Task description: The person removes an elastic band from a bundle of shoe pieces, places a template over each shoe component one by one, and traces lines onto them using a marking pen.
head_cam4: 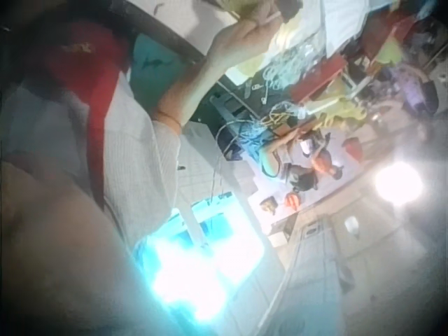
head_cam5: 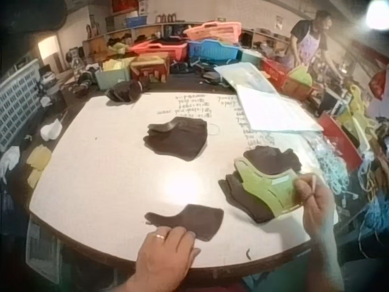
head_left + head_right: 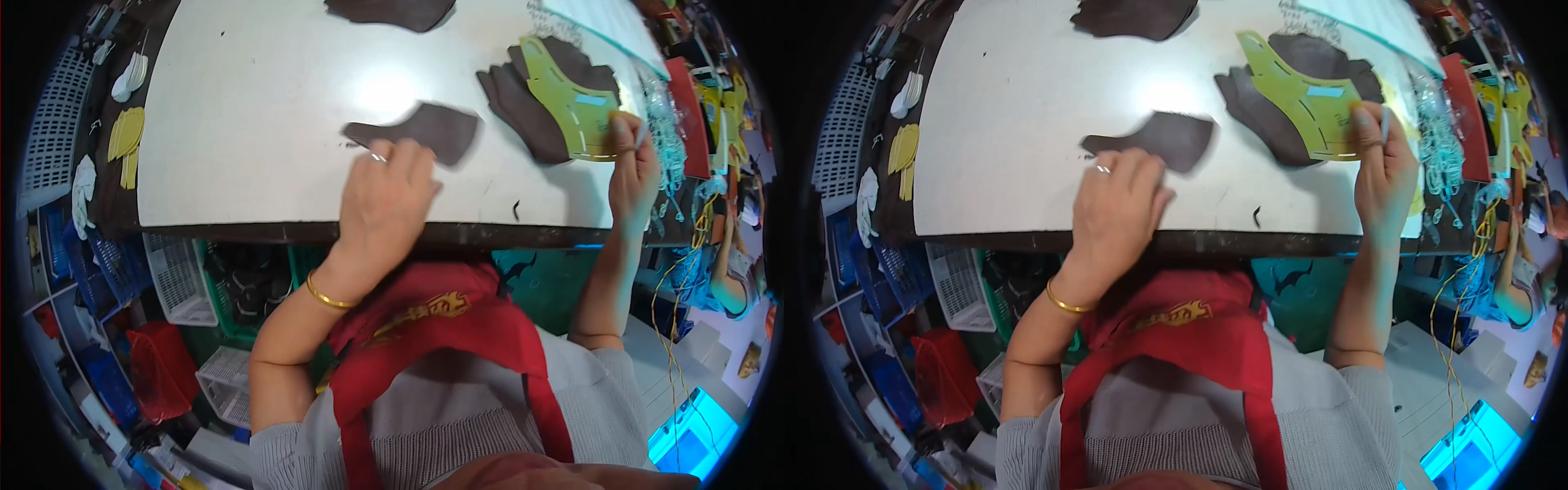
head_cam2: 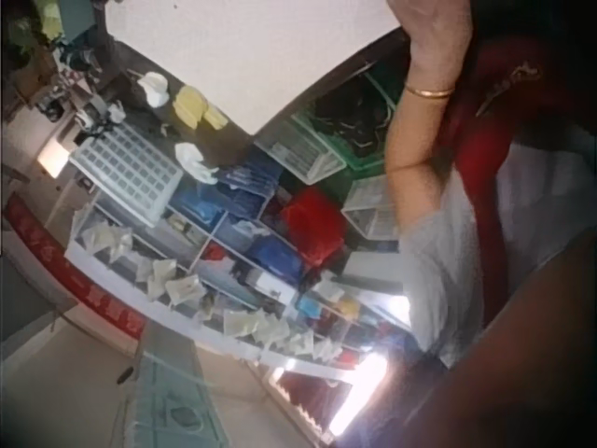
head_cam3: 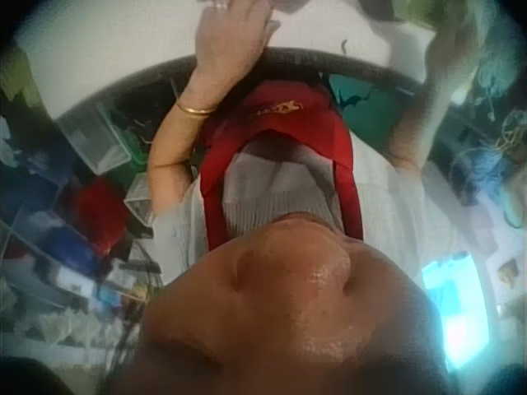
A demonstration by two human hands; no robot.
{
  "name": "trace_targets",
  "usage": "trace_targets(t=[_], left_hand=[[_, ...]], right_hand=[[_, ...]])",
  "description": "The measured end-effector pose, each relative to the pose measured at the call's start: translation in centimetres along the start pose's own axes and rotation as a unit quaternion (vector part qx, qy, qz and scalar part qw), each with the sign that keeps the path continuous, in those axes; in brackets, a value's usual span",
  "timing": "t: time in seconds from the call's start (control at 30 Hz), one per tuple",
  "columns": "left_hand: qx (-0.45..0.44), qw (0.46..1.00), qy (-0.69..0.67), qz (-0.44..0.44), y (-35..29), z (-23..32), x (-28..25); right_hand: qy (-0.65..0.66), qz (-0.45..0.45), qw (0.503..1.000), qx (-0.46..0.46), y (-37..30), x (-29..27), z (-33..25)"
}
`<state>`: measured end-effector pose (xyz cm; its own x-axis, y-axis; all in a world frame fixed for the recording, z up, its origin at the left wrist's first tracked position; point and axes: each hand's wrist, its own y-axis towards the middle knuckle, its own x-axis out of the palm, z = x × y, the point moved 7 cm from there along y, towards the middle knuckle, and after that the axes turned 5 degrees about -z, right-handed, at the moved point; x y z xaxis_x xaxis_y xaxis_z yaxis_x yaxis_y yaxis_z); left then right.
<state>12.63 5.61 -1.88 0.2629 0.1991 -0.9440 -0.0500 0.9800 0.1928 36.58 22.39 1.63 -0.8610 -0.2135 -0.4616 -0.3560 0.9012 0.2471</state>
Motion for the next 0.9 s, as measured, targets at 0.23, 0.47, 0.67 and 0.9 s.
trace_targets(t=[0.23, 0.47, 0.67, 0.9], left_hand=[[0.081, 0.990, -0.106, 0.050, -5.6, 2.2, -0.8], [0.039, 0.993, -0.105, 0.042, -6.0, 1.2, -0.1], [0.050, 0.993, -0.090, 0.065, -5.7, 0.9, 0.1], [0.107, 0.991, -0.071, 0.039, -3.8, -0.5, -0.9]], right_hand=[[0.025, -0.252, 0.965, 0.061, -2.3, 11.5, -1.3], [-0.113, -0.297, 0.948, 0.013, -3.3, 14.0, -2.1], [-0.180, -0.271, 0.946, -0.003, -3.8, 14.0, -3.0], [-0.080, -0.306, 0.948, 0.043, -1.9, 12.3, -0.9]])
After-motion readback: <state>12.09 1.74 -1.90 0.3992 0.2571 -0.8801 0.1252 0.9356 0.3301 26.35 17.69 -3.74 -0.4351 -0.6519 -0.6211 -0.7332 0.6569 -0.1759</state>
